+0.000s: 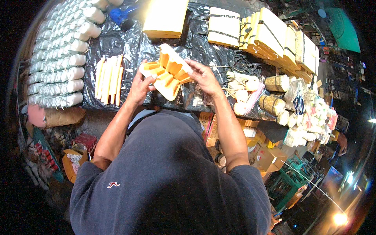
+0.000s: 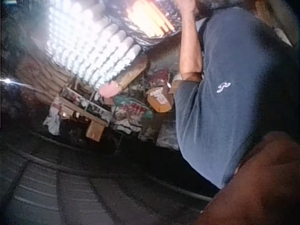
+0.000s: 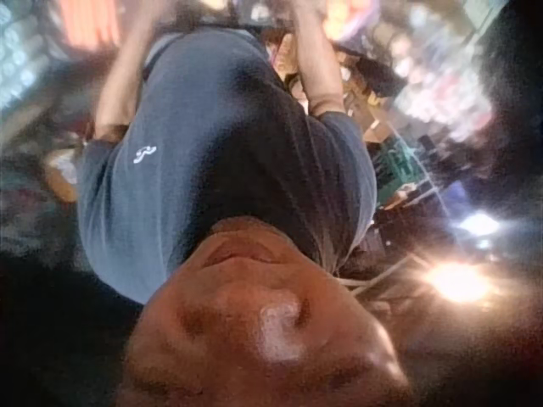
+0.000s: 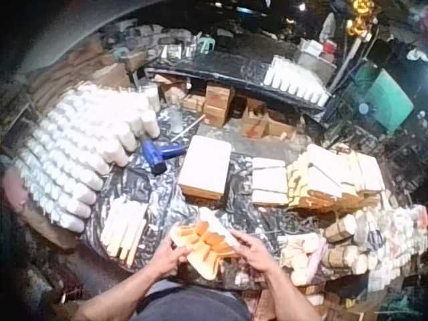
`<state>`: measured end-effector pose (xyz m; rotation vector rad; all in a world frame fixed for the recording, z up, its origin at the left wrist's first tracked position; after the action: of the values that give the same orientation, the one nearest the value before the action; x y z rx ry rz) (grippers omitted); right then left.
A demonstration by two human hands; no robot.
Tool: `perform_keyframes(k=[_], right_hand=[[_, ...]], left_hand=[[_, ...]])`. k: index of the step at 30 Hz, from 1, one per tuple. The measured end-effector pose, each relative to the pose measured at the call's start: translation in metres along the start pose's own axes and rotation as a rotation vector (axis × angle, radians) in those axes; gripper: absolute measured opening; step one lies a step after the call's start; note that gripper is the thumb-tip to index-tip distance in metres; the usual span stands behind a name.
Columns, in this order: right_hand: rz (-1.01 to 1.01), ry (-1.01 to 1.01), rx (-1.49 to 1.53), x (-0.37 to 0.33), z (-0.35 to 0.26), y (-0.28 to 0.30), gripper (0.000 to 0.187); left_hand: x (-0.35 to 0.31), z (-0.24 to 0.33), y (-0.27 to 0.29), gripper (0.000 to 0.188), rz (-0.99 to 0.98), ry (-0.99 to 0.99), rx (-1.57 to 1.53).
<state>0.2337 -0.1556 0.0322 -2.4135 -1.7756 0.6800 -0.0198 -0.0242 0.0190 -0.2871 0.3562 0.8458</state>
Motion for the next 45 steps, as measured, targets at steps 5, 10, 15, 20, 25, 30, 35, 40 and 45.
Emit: perform_keyframes(k=[5, 10, 15, 20, 25, 30, 35, 40, 45], right_hand=[[0.061, -0.006, 0.376, 0.027, 0.003, 0.039, 0.050], [0.144, 0.015, 0.625, 0.048, 0.041, 0.094, 0.048], [0.245, 0.002, 0.708, 0.042, 0.082, 0.120, 0.042], [0.418, -0.055, 0.459, 0.034, 0.092, 0.134, 0.040], [0.536, -0.113, -0.259, 0.036, 0.060, 0.114, 0.050], [0.634, -0.021, -0.768, 0.048, 0.074, 0.128, 0.061], [0.566, 0.565, -1.594, 0.021, 0.044, 0.009, 0.037], [0.096, 0.084, -1.127, 0.022, 0.097, -0.066, 0.021], [0.151, -0.132, -1.167, 0.037, 0.118, -0.056, 0.022]], left_hand=[[-0.006, 0.016, -0.018, 0.097, 0.120, 0.043, -0.175], [-0.012, 0.014, 0.008, 0.070, 0.052, 0.054, -0.195], [-0.024, -0.018, 0.058, 0.063, 0.177, 0.150, -0.279], [-0.015, -0.075, 0.076, 0.049, 0.345, 0.031, -0.032], [-0.002, -0.078, 0.098, 0.035, 0.191, 0.319, 0.542], [0.015, -0.066, 0.094, 0.049, 0.165, 0.373, 0.980], [0.003, -0.081, 0.106, 0.051, 0.245, 0.302, 1.093], [0.010, -0.073, 0.113, 0.054, 0.069, 0.559, 1.177], [-0.002, -0.039, 0.086, 0.063, 0.075, 0.335, 1.665]])
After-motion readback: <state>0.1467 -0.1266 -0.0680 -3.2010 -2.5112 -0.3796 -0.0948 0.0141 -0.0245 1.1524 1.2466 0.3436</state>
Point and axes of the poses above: each hand's wrist, its own x-axis towards the middle knuckle, its own y-axis out of the back of the hand, z = x × y, the point moved 1 cm from there along x, towards the middle knuckle, and after that the axes turned 15 degrees about x, right-handed, at the moved point
